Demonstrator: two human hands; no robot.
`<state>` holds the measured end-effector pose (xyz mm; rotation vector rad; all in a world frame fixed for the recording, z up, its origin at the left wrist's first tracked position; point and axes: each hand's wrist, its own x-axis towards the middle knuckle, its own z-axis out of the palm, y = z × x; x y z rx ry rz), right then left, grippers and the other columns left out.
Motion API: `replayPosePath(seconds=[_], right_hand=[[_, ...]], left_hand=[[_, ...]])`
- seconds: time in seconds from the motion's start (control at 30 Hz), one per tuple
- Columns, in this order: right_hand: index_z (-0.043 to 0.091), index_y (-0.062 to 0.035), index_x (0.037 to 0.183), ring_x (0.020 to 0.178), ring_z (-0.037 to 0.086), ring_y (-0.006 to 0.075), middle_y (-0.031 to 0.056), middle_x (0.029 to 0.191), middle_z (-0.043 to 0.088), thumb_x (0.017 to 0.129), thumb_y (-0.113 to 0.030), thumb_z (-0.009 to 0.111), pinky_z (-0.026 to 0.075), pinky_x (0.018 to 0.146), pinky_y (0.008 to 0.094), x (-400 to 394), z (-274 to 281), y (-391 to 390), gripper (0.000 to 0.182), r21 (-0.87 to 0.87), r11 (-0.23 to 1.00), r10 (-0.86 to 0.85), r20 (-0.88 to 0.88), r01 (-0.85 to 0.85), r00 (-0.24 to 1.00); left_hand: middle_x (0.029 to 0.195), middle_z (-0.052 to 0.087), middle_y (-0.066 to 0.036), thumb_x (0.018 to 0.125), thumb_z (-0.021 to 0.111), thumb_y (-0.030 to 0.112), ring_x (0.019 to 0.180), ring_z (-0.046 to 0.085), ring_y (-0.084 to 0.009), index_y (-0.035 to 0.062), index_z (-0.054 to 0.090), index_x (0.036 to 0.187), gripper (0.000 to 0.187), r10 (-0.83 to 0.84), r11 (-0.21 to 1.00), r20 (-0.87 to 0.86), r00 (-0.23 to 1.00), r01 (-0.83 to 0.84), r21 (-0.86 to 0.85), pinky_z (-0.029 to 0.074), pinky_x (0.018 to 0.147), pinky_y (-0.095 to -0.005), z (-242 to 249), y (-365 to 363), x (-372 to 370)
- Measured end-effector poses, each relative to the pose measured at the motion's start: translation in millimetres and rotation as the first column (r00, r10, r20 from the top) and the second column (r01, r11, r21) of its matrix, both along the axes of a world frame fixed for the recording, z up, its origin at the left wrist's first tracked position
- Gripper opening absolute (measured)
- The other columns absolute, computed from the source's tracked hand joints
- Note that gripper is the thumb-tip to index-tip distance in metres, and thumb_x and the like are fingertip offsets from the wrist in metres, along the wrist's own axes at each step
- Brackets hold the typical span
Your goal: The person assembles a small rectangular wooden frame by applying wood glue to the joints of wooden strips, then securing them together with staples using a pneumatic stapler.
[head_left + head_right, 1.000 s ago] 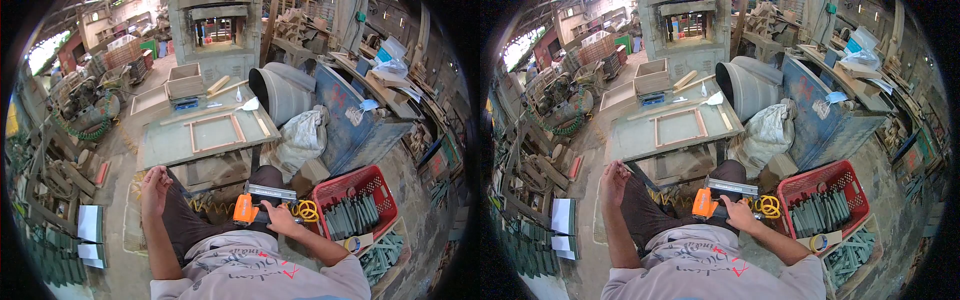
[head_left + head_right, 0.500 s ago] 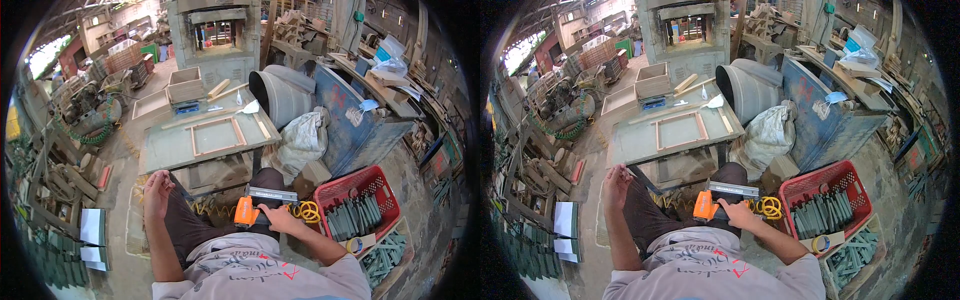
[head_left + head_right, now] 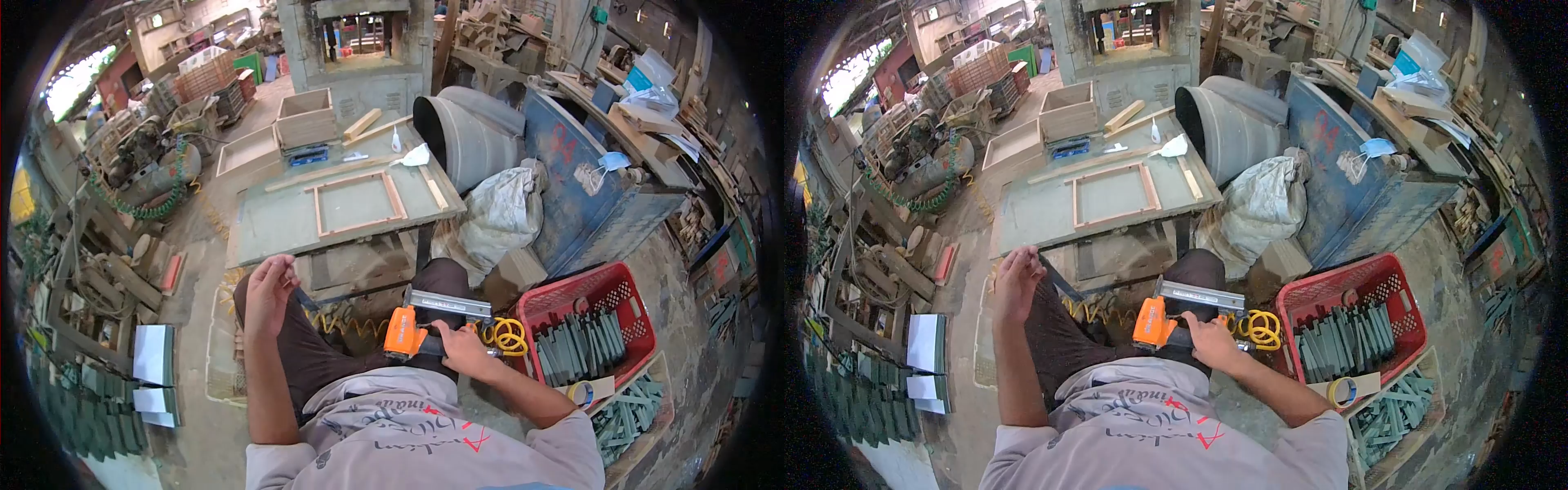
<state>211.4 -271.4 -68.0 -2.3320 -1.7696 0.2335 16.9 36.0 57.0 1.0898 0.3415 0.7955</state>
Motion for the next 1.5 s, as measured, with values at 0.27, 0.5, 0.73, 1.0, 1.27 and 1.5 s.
replayPosePath(seconds=[0.27, 0.5, 0.73, 1.0, 1.27, 1.5], right_hand=[[0.022, -0.0127, 0.148, 0.081, 0.063, 0.0339, 0.0138, 0.080, 0.064, 0.062, -0.012, 0.078, 0.045, 0.080, 0.0448, 30.5, 10.6, -3.6, 0.103, -0.054, 0.995, 0.088, 0.040, -0.086, 0.995], [0.028, -0.0131, 0.147, 0.080, 0.062, 0.0275, 0.0074, 0.082, 0.062, 0.064, -0.013, 0.077, 0.046, 0.079, 0.0384, 75.8, 27.0, 15.8, 0.097, -0.042, 0.987, 0.157, 0.170, -0.152, 0.973], [0.029, -0.0131, 0.147, 0.081, 0.061, 0.0260, 0.0067, 0.082, 0.061, 0.065, -0.011, 0.076, 0.045, 0.080, 0.0373, 124.0, 39.1, 42.4, 0.094, -0.025, 0.982, 0.185, 0.294, -0.186, 0.938], [0.029, -0.0156, 0.148, 0.084, 0.061, 0.0259, 0.0071, 0.085, 0.063, 0.065, -0.013, 0.078, 0.044, 0.082, 0.0372, 146.2, 45.4, 59.3, 0.096, -0.004, 0.988, 0.147, 0.286, -0.152, 0.947], [0.029, -0.0155, 0.148, 0.083, 0.061, 0.0254, 0.0067, 0.084, 0.062, 0.064, -0.013, 0.079, 0.044, 0.082, 0.0369, 150.3, 44.2, 61.3, 0.098, -0.028, 0.986, 0.165, 0.244, -0.163, 0.956], [0.032, -0.0156, 0.147, 0.084, 0.060, 0.0261, 0.0072, 0.085, 0.062, 0.068, -0.007, 0.073, 0.044, 0.083, 0.0375, 163.9, 45.7, 69.7, 0.090, 0.009, 0.978, 0.199, 0.279, -0.210, 0.940]], left_hand=[[0.083, 0.062, -0.001, 0.095, 0.059, 0.019, 0.076, 0.056, -0.0085, -0.0028, 0.066, 0.098, 0.023, -0.035, 0.920, -0.298, 0.954, 0.147, 0.362, 0.047, 0.072, -0.0239, -14.1, 3.4, 69.7], [0.086, 0.066, -0.006, 0.090, 0.062, 0.015, 0.079, 0.062, -0.0141, 0.0002, 0.067, 0.096, 0.017, 0.168, 0.708, -0.422, 0.891, 0.189, 0.680, 0.050, 0.073, -0.0287, -60.1, 9.8, 164.9], [0.099, 0.063, -0.009, 0.085, 0.062, 0.016, 0.100, 0.058, -0.0288, 0.0084, 0.065, 0.103, 0.019, 0.428, 0.203, -0.253, 0.868, 0.180, 0.962, 0.044, 0.089, -0.0410, -92.1, 21.5, 220.2], [0.103, 0.062, -0.006, 0.087, 0.061, 0.016, 0.103, 0.056, -0.0267, 0.0106, 0.065, 0.107, 0.021, 0.384, 0.086, -0.243, 0.891, 0.227, 0.970, 0.042, 0.090, -0.0406, -107.8, 35.2, 239.5], [0.099, 0.063, -0.004, 0.087, 0.061, 0.015, 0.099, 0.058, -0.0236, 0.0117, 0.068, 0.099, 0.015, 0.365, -0.025, -0.222, 0.904, 0.248, 0.968, 0.042, 0.088, -0.0376, -111.6, 40.6, 244.1], [0.098, 0.064, -0.005, 0.087, 0.062, 0.015, 0.096, 0.060, -0.0241, 0.0105, 0.068, 0.099, 0.014, 0.339, 0.066, -0.273, 0.900, 0.267, 0.962, 0.045, 0.085, -0.0375, -115.3, 43.6, 244.8]])
